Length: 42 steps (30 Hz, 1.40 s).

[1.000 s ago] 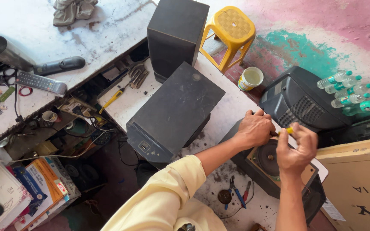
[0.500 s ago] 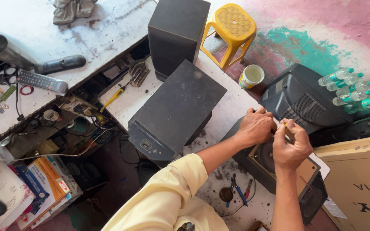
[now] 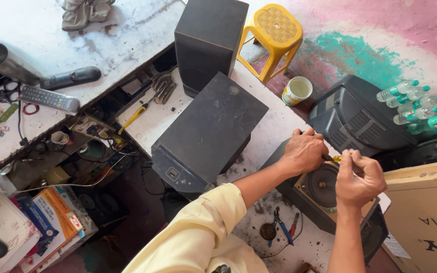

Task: The person uses a screwdriver to remove screws from a speaker's front panel, then reconnects wires to the back terminals of multiple speakers. The person handles the speaker enclosures and wires throughout the process.

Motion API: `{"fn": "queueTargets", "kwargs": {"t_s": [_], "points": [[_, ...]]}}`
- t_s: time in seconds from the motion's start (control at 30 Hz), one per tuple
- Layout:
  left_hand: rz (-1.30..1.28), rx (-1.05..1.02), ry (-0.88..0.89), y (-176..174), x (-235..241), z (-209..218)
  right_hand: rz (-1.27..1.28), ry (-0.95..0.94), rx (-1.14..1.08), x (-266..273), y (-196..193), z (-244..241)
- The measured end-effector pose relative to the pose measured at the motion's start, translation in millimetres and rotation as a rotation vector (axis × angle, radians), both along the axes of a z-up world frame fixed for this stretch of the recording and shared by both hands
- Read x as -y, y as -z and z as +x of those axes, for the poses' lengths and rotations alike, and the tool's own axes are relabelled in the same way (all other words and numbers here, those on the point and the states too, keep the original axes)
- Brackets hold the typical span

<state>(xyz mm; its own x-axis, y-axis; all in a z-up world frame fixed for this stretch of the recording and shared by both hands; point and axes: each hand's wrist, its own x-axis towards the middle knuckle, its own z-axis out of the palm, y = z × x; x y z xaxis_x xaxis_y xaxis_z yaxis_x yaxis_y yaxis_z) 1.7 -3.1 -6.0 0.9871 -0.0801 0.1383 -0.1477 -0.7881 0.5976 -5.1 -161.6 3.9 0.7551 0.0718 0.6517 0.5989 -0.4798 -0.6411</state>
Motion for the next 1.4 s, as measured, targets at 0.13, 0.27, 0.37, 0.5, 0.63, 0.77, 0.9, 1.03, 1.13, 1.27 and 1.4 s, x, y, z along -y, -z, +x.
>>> {"fn": "queueTargets", "kwargs": {"t_s": [0.13, 0.27, 0.37, 0.5, 0.63, 0.77, 0.9, 1.03, 1.13, 1.27, 1.4], "points": [[0.021, -0.011, 0.006, -2, -3, 0, -0.221, 0.209, 0.15, -4, -14, 3], [-0.006, -0.067, 0.026, -3, -1, 0, -0.153, -0.03, 0.165, -6, -17, -1], [0.008, -0.026, 0.011, -4, -1, 0, 0.067, -0.085, -0.066, -10, -14, 3], [0.008, -0.021, -0.002, -3, -1, -2, -0.208, 0.123, 0.144, -6, -12, 8], [0.01, -0.019, -0.003, -2, -1, -2, -0.165, -0.058, 0.136, -6, -11, 5], [-0.028, -0.006, 0.006, -2, -1, -1, 0.049, -0.019, -0.052, -11, -9, 5], [0.008, -0.017, -0.004, -3, -2, -2, -0.178, 0.157, 0.178, -12, -6, 7], [-0.021, -0.022, 0.008, -2, -1, -2, -0.211, 0.032, 0.242, -10, 3, 6], [-0.014, -0.026, 0.015, -2, -3, -1, 0.085, -0.068, -0.064, -5, 1, 10], [-0.019, -0.019, 0.003, -4, -1, -1, -0.125, 0.064, 0.038, 3, -8, 6], [-0.011, -0.045, 0.005, -6, -1, -2, -0.031, -0.091, -0.009, -1, -13, -2]]}}
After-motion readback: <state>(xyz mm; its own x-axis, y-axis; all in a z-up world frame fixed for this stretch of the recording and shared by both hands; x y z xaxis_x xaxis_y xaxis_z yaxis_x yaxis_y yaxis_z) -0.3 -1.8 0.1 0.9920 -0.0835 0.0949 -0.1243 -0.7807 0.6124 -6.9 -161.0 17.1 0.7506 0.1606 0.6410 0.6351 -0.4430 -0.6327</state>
